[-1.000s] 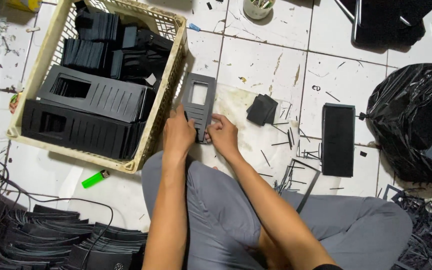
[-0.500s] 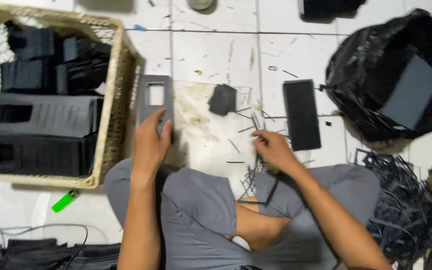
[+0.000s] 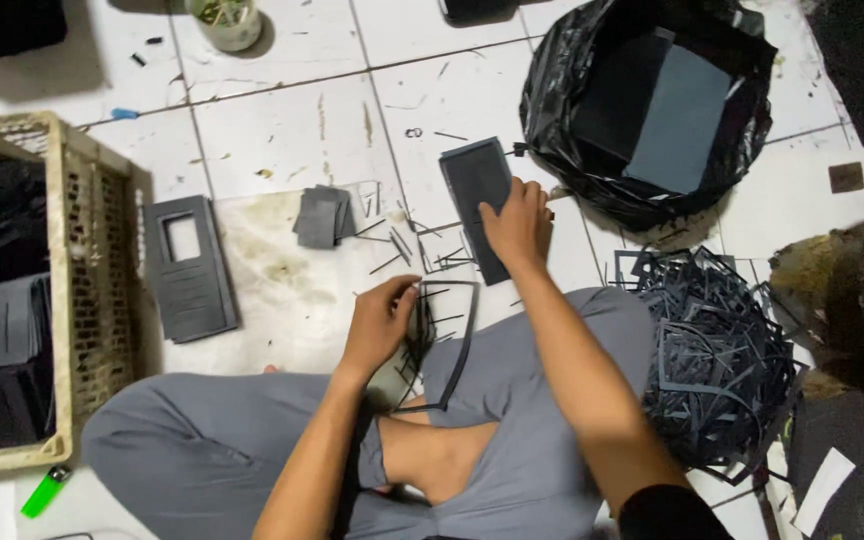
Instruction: Removing internal cutouts from pre-cut leather pieces by hand to prepare them for assembly.
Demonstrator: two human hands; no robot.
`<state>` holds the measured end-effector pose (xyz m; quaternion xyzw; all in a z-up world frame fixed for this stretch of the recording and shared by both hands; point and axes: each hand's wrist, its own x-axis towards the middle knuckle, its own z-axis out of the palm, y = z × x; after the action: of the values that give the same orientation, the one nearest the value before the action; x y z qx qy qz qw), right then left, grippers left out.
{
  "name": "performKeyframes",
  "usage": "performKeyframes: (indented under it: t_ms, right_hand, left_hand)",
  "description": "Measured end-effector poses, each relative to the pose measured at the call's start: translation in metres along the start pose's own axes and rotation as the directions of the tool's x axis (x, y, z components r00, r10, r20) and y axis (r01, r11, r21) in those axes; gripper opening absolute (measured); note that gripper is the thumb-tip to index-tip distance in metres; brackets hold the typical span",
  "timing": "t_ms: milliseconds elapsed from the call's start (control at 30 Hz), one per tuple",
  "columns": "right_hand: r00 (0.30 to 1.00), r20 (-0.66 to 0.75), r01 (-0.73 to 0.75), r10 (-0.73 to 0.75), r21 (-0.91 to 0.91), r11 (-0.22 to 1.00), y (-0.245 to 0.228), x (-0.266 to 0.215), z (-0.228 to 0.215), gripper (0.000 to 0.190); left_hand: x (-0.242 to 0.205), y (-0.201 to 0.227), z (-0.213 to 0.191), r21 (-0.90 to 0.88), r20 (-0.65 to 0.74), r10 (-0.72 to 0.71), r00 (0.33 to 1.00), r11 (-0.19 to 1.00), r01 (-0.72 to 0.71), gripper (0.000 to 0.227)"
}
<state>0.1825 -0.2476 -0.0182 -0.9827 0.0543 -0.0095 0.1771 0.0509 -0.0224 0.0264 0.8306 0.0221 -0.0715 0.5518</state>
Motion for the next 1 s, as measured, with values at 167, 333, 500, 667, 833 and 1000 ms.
performKeyframes:
  t_ms: [167, 333, 500, 667, 833, 1000]
  right_hand:
    - [0.994, 0.04, -0.105, 0.104, 0.023, 0.994, -0.005, 0.01, 0.013, 0.055]
    - [0.995, 0.01, -0.095, 0.095, 0.051, 0.994, 0.002, 0.01, 0.025, 0.053]
    - [0.995, -0.101, 0.004, -0.013, -0.089, 0.996, 0.007, 0.011, 0.044, 0.042]
    - [0.986, -0.11, 0.12, -0.126, -0.056, 0.991, 0.002, 0.016, 0.051, 0.052]
    - [0.952, -0.189, 0.221, -0.24, -0.114, 0.969, -0.004, 0.021, 0.065, 0.046]
    - [0.866, -0.306, 0.329, -0.396, -0.249, 0.911, 0.013, 0.029, 0.091, 0.037]
  left_hand:
    - [0.005, -0.007, -0.005, 0.148, 0.047, -0.045, 0.998, 0.988, 0.038, 0.024]
    - [0.01, 0.0, -0.002, 0.104, -0.011, -0.024, 1.0, 0.994, 0.025, 0.023]
    - [0.007, 0.004, -0.004, 0.121, -0.003, -0.027, 1.0, 0.992, 0.028, 0.024]
    - [0.007, 0.002, -0.002, 0.112, -0.013, -0.03, 0.999, 0.993, 0.031, 0.023]
    - [0.006, 0.004, -0.008, 0.109, -0.014, -0.041, 0.999, 0.993, 0.043, 0.024]
    - [0.008, 0.012, -0.01, 0.104, -0.018, -0.06, 0.998, 0.993, 0.061, 0.024]
